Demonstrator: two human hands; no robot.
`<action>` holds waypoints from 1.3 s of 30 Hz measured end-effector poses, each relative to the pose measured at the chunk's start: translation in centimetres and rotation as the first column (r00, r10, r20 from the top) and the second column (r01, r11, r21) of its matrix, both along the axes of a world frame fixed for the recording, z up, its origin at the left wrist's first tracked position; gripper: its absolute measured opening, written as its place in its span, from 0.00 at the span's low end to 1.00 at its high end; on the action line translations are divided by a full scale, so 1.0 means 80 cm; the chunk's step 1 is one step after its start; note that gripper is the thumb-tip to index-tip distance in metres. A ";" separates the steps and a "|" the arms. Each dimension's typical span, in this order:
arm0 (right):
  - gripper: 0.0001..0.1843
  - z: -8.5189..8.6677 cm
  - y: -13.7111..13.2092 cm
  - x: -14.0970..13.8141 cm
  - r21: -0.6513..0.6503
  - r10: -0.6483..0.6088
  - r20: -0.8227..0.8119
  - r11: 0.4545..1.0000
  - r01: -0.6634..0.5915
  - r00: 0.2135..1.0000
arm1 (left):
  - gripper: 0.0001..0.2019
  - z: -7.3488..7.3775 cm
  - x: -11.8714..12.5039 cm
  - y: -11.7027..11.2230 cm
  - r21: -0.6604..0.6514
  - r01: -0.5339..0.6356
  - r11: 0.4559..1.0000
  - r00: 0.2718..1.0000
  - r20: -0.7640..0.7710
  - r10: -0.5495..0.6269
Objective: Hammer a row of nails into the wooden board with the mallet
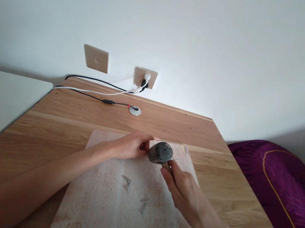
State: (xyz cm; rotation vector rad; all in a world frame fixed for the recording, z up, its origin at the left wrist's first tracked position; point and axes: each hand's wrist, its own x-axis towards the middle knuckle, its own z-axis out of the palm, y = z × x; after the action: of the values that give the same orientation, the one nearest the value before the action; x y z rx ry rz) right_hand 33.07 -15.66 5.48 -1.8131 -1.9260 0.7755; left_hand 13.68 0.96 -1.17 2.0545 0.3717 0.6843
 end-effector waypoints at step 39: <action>0.20 -0.031 -0.077 0.026 -0.148 -0.259 -0.108 0.959 0.242 0.960 | 0.12 0.085 -0.045 -0.071 0.265 0.361 0.894 0.655 -0.755 -0.041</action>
State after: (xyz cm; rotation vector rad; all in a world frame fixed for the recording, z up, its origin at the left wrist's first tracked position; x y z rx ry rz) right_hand 35.16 -21.81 2.97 -1.9867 -1.5592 0.9240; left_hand 10.12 -4.74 5.59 2.6664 0.4613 -0.3007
